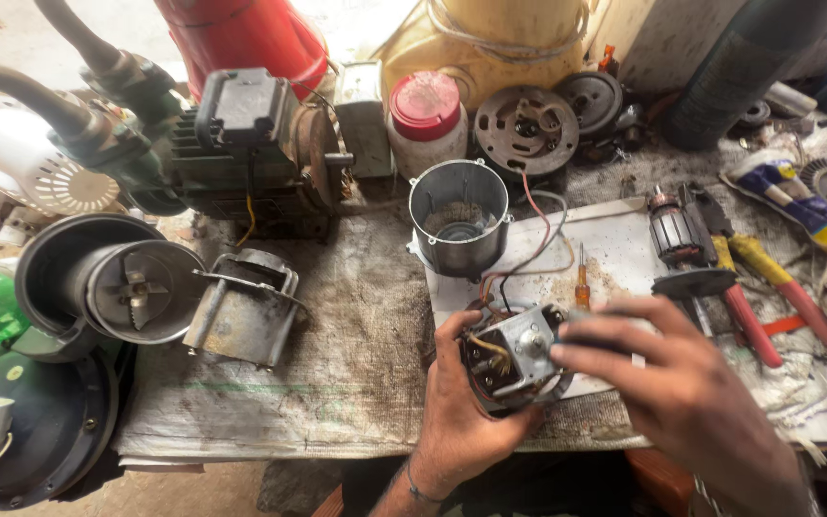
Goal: The person holds a small electric motor housing on a cluttered workbench and uses a hand tool to turn a fastener on its top while arranging its wires. They repeatedly reposition the motor and continue working on the fastener and wiring throughout the clip.
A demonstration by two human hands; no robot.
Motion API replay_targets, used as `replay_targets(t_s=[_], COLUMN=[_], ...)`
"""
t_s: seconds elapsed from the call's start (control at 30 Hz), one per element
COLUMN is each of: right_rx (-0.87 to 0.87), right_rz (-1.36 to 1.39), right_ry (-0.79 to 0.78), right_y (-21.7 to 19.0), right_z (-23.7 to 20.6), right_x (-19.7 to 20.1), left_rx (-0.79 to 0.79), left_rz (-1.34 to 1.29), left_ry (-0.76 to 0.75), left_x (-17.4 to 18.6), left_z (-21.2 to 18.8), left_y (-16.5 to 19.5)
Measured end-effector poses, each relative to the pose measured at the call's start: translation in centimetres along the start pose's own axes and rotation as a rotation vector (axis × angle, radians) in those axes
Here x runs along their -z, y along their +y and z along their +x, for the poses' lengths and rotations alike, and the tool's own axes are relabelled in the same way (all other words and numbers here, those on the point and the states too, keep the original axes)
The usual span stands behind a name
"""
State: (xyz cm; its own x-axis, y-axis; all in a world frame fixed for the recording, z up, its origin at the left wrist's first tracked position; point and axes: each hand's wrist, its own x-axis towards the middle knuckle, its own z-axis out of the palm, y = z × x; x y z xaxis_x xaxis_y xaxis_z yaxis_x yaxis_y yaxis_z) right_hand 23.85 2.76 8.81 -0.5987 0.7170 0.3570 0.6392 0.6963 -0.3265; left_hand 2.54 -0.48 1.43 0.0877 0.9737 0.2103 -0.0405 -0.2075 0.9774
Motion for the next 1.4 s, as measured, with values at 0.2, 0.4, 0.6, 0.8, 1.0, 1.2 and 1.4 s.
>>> replay_targets(t_s=[0.2, 0.4, 0.6, 0.8, 1.0, 1.2, 1.4], right_rx=[-0.054, -0.078, -0.009, 0.120, 0.163, 0.118, 0.069], right_rz=[0.012, 0.028, 0.051, 0.084, 0.098, 0.153, 0.010], right_ry=[-0.035, -0.047, -0.025, -0.070, -0.102, -0.152, -0.040], right_y=[0.4, 0.3, 0.1, 0.0, 0.0, -0.5, -0.9], right_z=[-0.3, -0.3, 0.0, -0.2, -0.2, 0.0, 0.3], right_x=[0.1, 0.1, 0.3, 0.5, 0.7, 1.2, 1.1], left_rx=[0.021, 0.032, 0.013, 0.030, 0.002, 0.007, -0.048], left_rz=[0.015, 0.024, 0.058, 0.008, -0.027, 0.001, 0.069], left_ry=[0.002, -0.002, -0.001, -0.011, -0.015, -0.033, 0.004], left_x=[0.0, 0.1, 0.0, 0.0, 0.1, 0.2, 0.1], left_z=[0.0, -0.1, -0.1, 0.0, 0.0, -0.2, -0.1], left_y=[-0.1, -0.4, -0.3, -0.1, 0.0, -0.3, -0.1])
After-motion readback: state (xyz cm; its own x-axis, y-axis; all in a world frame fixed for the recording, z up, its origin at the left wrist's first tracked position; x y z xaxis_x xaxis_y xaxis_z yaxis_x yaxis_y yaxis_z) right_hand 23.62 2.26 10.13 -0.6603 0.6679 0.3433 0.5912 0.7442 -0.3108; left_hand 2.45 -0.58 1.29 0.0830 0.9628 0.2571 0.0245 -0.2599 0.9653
